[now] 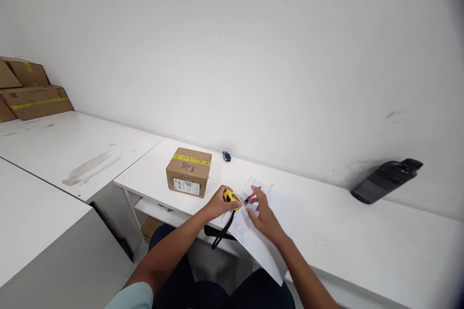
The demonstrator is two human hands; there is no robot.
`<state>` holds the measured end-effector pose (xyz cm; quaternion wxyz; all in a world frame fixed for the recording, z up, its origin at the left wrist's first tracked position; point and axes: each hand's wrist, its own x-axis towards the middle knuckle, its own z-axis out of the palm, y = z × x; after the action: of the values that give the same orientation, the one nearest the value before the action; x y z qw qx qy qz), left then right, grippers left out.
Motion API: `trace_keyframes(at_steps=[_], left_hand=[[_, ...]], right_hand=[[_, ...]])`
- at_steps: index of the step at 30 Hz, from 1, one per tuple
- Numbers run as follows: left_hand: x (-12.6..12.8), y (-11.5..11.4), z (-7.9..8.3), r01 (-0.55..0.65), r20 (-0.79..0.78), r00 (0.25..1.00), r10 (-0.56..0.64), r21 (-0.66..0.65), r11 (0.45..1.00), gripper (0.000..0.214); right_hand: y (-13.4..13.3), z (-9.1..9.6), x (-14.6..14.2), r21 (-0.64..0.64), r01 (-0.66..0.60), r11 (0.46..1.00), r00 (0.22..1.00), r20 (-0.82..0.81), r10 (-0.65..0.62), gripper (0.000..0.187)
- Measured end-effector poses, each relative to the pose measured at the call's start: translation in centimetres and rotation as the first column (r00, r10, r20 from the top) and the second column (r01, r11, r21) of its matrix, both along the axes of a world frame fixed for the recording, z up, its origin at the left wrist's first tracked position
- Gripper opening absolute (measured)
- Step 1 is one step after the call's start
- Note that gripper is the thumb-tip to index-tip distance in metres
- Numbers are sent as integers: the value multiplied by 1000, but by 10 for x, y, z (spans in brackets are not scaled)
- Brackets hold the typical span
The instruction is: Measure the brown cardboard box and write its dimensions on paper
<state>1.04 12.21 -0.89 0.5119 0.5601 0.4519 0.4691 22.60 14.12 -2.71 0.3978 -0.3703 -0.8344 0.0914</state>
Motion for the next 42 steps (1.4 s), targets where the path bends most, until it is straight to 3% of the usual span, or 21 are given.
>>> trace_keyframes(at_steps=[3, 8, 11, 15, 18, 20, 22, 25, 27, 29, 31, 32, 34, 36, 40, 42], left_hand=[[-3, -18, 14, 41, 182, 983, -16, -133, 990, 65], [-22, -61, 43, 102, 342, 940, -11, -250, 963, 59], [-45, -84, 59, 240, 407, 905, -128, -236, 942, 56], [-82, -111, 77, 332, 299, 915, -269, -184, 925, 52], [-100, -117, 82, 202, 54, 979, -197, -131, 970, 43], [-106, -114, 80, 86, -99, 991, -92, -55, 995, 41], [-112, -106, 78, 43, -167, 985, -46, -21, 999, 42], [-136, -86, 84, -21, -123, 992, 15, -49, 999, 42], [-166, -69, 93, -172, -46, 984, 170, -26, 985, 42], [-204, -52, 101, -390, -13, 921, 390, 26, 921, 41], [-239, -38, 103, -591, -105, 800, 591, 35, 806, 45], [-251, -32, 102, -642, -162, 753, 637, 26, 766, 47], [-261, -24, 97, -664, -245, 725, 643, -3, 748, 49], [-254, -20, 91, -604, -270, 771, 576, -26, 796, 50], [-221, -12, 88, -379, -348, 874, 339, -52, 924, 45], [-211, -10, 91, -323, -396, 874, 282, -39, 946, 42]], right_hand=[[-33, 23, -30, -32, -172, 985, 984, 31, 173, 68], [-56, 46, -69, 71, -184, 980, 983, 14, 183, 61], [-62, 44, -85, 122, -219, 968, 975, 71, 212, 63], [-75, 44, -102, 151, -313, 938, 950, 63, 306, 57], [-82, 56, -113, 16, -359, 933, 931, -61, 360, 52], [-83, 68, -120, -119, -407, 906, 906, -178, 384, 48], [-79, 78, -125, -269, -434, 860, 889, -283, 361, 42], [-59, 88, -124, -425, -419, 802, 877, -417, 238, 37], [-37, 89, -113, -471, -417, 778, 839, -528, 130, 40], [-13, 85, -94, -488, -416, 767, 778, -628, 22, 45], [10, 79, -71, -486, -378, 788, 728, -681, -72, 49], [20, 75, -61, -483, -343, 806, 715, -691, -110, 50], [32, 68, -49, -474, -280, 835, 705, -692, -157, 54], [35, 63, -50, -470, -258, 844, 713, -682, -161, 59], [23, 65, -88, -465, -319, 826, 799, -601, -29, 59], [18, 69, -108, -428, -314, 848, 826, -563, 21, 56]])
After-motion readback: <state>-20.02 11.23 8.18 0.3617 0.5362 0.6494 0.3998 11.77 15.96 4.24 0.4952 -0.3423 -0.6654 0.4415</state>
